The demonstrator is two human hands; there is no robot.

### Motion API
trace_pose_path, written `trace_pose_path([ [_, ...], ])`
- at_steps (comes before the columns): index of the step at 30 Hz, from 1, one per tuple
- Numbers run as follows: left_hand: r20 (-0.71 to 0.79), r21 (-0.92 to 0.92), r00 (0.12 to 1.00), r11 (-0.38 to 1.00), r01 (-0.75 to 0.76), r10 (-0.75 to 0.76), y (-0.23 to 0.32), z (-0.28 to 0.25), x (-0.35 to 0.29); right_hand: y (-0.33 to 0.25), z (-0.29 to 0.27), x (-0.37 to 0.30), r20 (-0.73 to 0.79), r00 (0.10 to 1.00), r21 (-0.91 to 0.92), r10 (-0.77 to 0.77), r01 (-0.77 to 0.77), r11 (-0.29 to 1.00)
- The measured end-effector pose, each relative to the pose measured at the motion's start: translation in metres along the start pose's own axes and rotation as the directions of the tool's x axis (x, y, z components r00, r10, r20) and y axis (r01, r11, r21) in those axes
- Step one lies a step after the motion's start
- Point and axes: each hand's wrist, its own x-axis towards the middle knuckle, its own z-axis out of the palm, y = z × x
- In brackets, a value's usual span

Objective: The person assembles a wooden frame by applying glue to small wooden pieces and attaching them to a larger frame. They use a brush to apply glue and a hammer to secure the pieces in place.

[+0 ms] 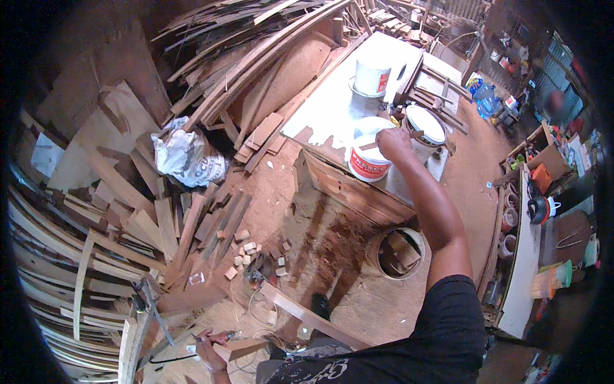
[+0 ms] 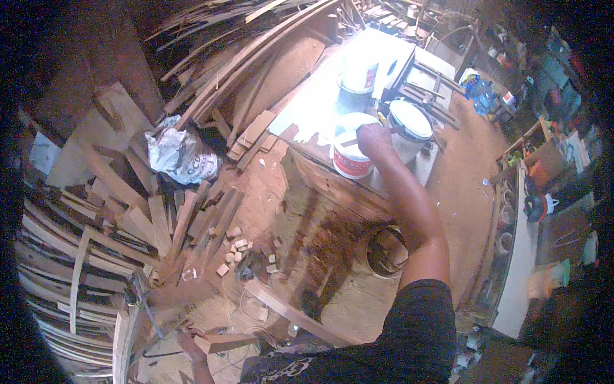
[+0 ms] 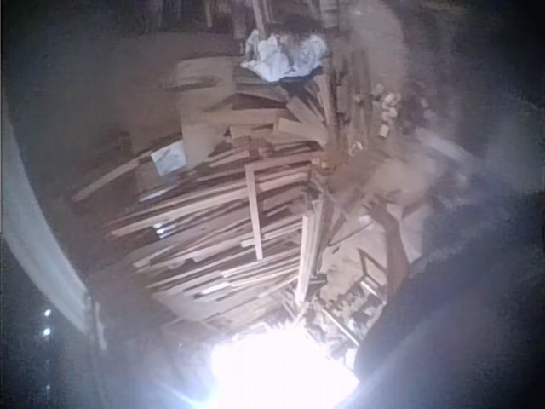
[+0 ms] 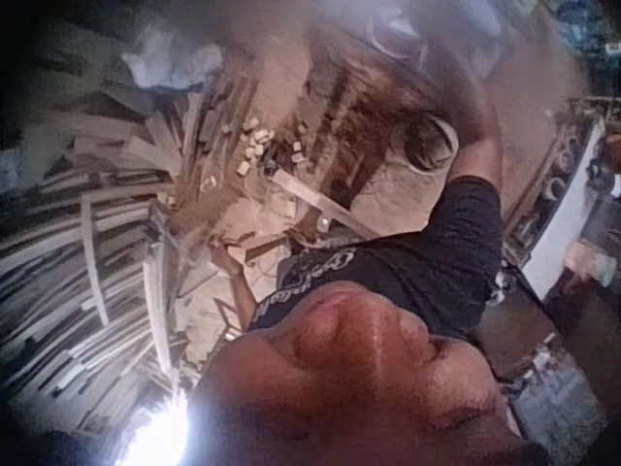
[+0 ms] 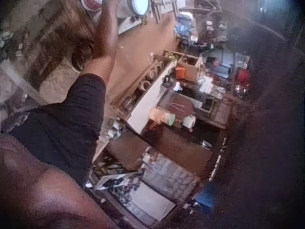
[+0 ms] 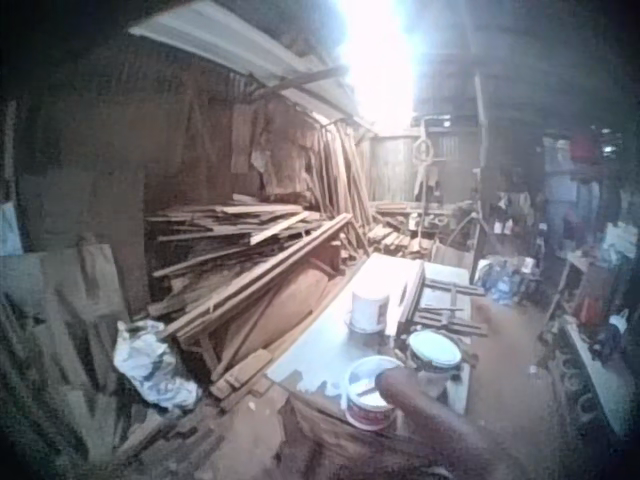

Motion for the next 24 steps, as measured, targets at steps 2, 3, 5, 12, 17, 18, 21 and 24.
trace_pose_path([
  [2, -0.012, -0.013, 1.000, 1.000, -0.009, 0.009, -0.002, 0.002, 0.001, 0.004, 0.001, 0.000, 0.027, 0.998, 0.028, -0.055, 0.055, 0.998],
  [3, 0.015, -0.004, 1.000, 1.000, -0.007, 0.007, -0.003, 0.002, 0.002, 0.008, 0.001, -0.002, 0.052, 0.997, 0.031, -0.049, 0.048, 0.998],
  [5, 0.039, -0.009, 0.999, 0.999, 0.037, -0.037, -0.003, 0.003, 0.002, 0.018, -0.001, -0.004, 0.094, 0.996, 0.126, -0.002, -0.010, 0.992],
  [12, 0.032, -0.002, 0.999, 1.000, 0.015, -0.015, -0.002, 0.007, 0.006, 0.049, 0.005, -0.009, 0.084, 0.993, 0.428, 0.084, -0.112, 0.897],
  [17, 0.014, -0.004, 0.995, 0.995, 0.098, -0.098, 0.002, 0.016, 0.009, 0.041, 0.024, -0.029, -0.064, 0.998, 0.274, 0.006, 0.012, 0.962],
  [18, 0.024, 0.012, 0.998, 0.998, 0.062, -0.063, 0.002, 0.015, 0.010, 0.045, 0.023, -0.035, -0.067, 0.997, 0.348, 0.024, 0.001, 0.938],
  [21, 0.039, 0.022, 0.999, 0.999, -0.030, 0.029, -0.005, 0.011, 0.011, 0.079, 0.004, -0.049, -0.077, 0.976, 0.653, 0.206, -0.107, 0.750],
  [24, 0.009, -0.002, 1.000, 1.000, 0.014, -0.014, -0.017, 0.006, 0.014, 0.106, -0.010, -0.053, 0.015, 0.884, 0.762, 0.468, -0.313, 0.567],
])
